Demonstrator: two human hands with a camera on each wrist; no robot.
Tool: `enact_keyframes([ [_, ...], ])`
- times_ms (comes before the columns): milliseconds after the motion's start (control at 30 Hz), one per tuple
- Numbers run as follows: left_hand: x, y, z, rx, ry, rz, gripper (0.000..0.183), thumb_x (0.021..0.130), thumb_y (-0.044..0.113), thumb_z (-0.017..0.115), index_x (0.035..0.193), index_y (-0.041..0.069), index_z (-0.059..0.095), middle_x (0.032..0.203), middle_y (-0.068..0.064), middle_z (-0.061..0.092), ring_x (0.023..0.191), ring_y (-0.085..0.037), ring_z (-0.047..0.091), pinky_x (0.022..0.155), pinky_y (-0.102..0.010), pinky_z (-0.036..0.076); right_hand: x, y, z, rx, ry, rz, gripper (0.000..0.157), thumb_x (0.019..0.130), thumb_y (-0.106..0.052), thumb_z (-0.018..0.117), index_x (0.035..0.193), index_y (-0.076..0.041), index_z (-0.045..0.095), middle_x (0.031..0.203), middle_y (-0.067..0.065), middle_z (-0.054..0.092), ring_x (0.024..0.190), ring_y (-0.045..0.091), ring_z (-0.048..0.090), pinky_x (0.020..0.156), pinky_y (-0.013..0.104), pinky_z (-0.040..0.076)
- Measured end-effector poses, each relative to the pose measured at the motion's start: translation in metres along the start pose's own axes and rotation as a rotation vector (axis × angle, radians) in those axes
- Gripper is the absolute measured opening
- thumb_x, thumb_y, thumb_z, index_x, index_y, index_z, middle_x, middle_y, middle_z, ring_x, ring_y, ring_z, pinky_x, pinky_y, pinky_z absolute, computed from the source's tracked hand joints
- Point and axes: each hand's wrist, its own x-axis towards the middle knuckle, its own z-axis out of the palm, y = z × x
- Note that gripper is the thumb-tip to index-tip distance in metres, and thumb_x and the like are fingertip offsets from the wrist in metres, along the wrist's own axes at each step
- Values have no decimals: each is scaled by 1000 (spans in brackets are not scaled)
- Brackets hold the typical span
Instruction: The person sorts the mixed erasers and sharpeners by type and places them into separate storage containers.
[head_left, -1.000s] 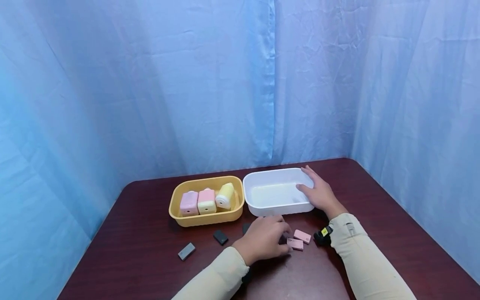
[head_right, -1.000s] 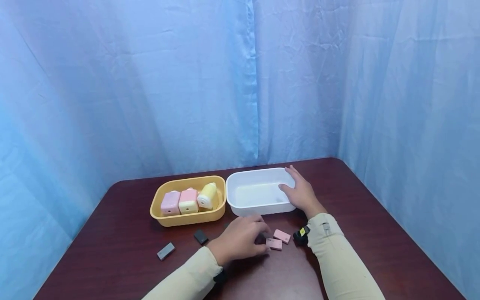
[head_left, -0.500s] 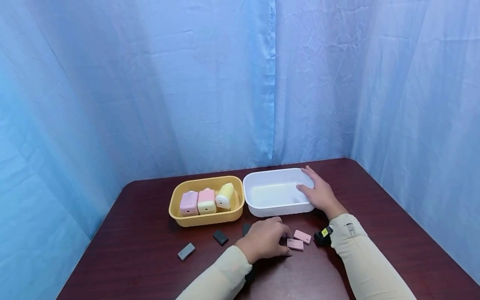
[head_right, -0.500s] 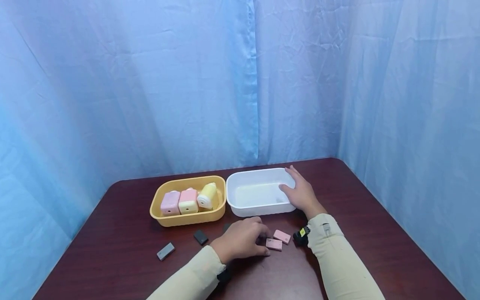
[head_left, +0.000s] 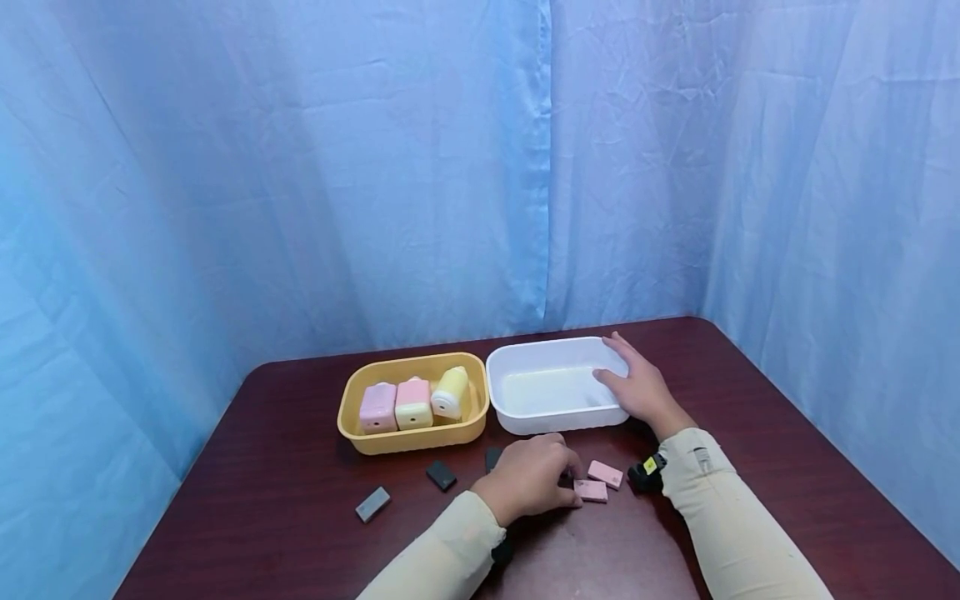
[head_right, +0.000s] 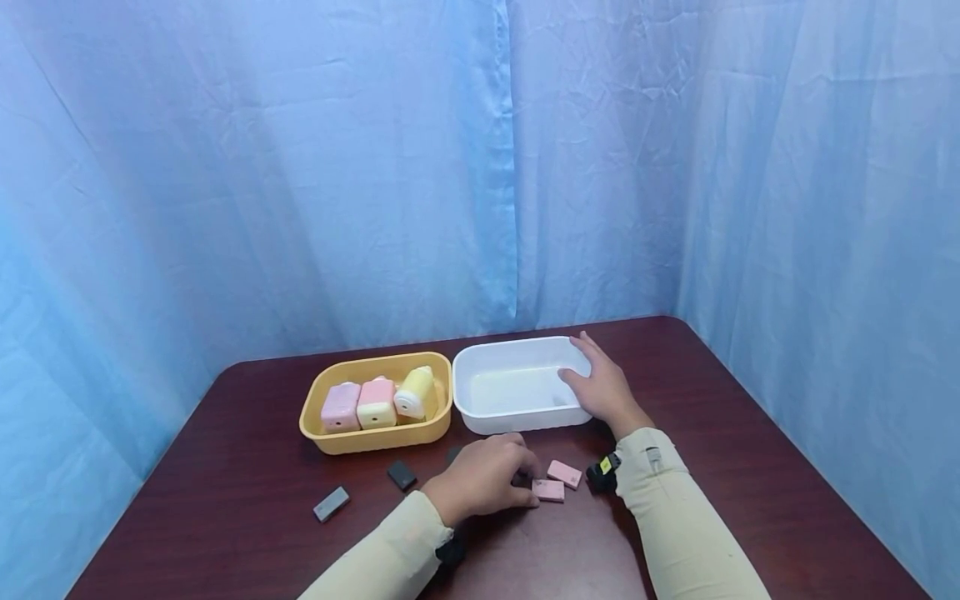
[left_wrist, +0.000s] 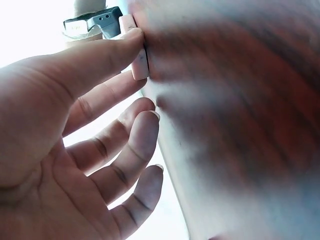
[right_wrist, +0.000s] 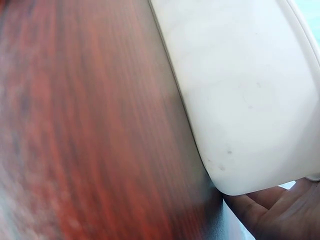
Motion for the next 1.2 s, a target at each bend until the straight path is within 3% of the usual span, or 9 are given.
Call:
enact_keyframes([
  [333, 1, 0, -2, -7, 24, 24, 11, 85, 42, 85, 92, 38, 78, 94, 18, 63, 81, 3, 53, 65, -20, 45, 0, -1, -1, 24, 8, 5, 71, 103, -51, 57, 160, -13, 39, 173, 11, 20, 156, 42, 23, 121, 67, 23],
  [800, 2, -7, -21, -91, 111, -13, 17, 86, 40, 84, 101, 31, 81, 96, 14, 68, 78, 3, 54, 66, -18, 47, -2, 1, -1, 9, -1, -2, 65, 103, -36, 61, 159, -12, 40, 173, 11, 20, 156, 43, 23, 120, 67, 24],
  [1200, 1, -16, -39, -168, 213, -29, 17, 88, 36, 83, 102, 26, 82, 100, 10, 70, 85, -2, 62, 79, -19, 53, -3, -1, -2, 7, 5, -16, 64, 102, -38, 62, 157, -11, 44, 172, 12, 23, 156, 42, 24, 121, 65, 24],
])
